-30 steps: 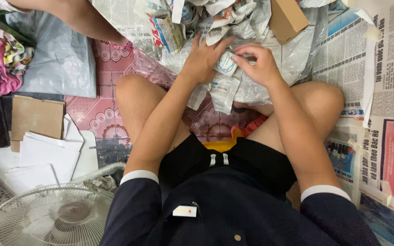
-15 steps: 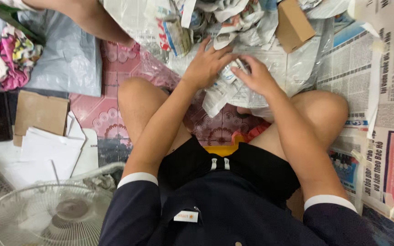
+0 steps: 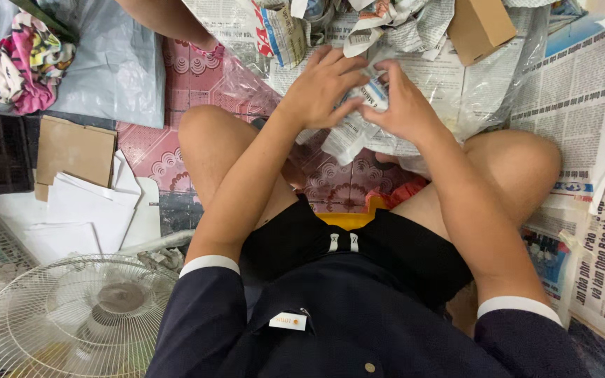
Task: The person sits on the floor and wraps disposable paper cups with newspaper sheets. They fold the newspaper around each cup, roll it tightly, and place the wrapped bundle into a pile. The person handles cups and newspaper sheets one at a time.
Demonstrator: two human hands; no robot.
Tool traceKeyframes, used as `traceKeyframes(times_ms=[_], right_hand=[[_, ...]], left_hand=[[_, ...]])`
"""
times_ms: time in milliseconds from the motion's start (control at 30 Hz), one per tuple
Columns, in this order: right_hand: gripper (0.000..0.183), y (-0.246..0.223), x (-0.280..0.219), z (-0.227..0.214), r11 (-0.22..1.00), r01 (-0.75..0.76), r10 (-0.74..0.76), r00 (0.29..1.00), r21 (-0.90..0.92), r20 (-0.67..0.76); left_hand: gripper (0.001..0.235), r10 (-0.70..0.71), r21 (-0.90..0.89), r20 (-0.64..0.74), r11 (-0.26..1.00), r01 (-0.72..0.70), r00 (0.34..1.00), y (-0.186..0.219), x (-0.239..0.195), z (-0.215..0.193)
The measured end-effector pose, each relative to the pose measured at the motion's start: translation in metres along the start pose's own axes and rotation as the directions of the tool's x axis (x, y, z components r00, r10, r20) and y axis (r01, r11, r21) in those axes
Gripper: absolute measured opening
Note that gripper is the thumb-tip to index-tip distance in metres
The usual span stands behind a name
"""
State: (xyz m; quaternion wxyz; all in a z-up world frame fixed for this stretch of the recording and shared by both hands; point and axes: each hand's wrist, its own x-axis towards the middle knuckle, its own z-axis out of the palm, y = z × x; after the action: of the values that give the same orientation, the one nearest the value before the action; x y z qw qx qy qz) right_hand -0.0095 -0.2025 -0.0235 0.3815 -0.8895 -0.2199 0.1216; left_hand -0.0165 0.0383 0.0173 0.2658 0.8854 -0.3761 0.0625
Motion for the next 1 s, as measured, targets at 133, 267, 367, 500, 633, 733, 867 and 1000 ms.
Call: traceKeyframes(times_ms=[133, 267, 367, 500, 633, 733, 867, 1000], right_hand=[[0.091, -0.009, -0.002, 0.002, 0.99, 0.107, -0.106, 0.994, -0.089, 0.017], [0.081, -0.017, -0.002, -0.001, 0.983, 0.033, -0.016, 0.995, -0.18, 0.095], [0.08, -0.019, 0.006, -0.004, 0.946, 0.111, -0.081, 0.991, -0.305, 0.109], [0.079, -0.014, 0.009, -0.01, 0.894, 0.31, -0.329, 0.944, -0.324, -0.005], [0.079, -0.013, 0.006, -0.009, 0.842, 0.346, -0.411, 0.908, -0.414, -0.077], [0.077, -0.012, 0.004, -0.007, 0.864, 0.331, -0.395, 0.913, -0.38, -0.104], [0.07, -0.003, 0.008, -0.01, 0.902, 0.359, -0.39, 0.916, -0.238, -0.096], [0.048, 0.006, 0.006, -0.01, 0.964, 0.26, -0.265, 0.957, -0.055, -0.119]], left_hand=[[0.021, -0.031, 0.004, 0.005, 1.0, 0.031, 1.0, -0.003, 0.0, 0.001], [0.037, -0.137, -0.026, 0.116, 0.99, 0.141, 0.984, -0.004, 0.0, -0.002], [0.061, -0.127, -0.036, 0.066, 0.991, 0.13, 0.99, -0.006, -0.002, -0.002], [0.08, -0.14, 0.074, 0.011, 0.988, 0.138, 0.99, -0.014, 0.0, 0.011], [0.092, -0.236, 0.112, 0.075, 0.967, 0.227, 0.969, -0.019, 0.004, 0.029], [0.088, -0.268, 0.159, 0.082, 0.954, 0.253, 0.96, -0.02, 0.008, 0.036], [0.082, -0.311, 0.197, 0.139, 0.939, 0.282, 0.94, -0.016, 0.014, 0.037], [0.091, -0.301, 0.28, 0.116, 0.924, 0.26, 0.946, -0.004, 0.018, 0.039]])
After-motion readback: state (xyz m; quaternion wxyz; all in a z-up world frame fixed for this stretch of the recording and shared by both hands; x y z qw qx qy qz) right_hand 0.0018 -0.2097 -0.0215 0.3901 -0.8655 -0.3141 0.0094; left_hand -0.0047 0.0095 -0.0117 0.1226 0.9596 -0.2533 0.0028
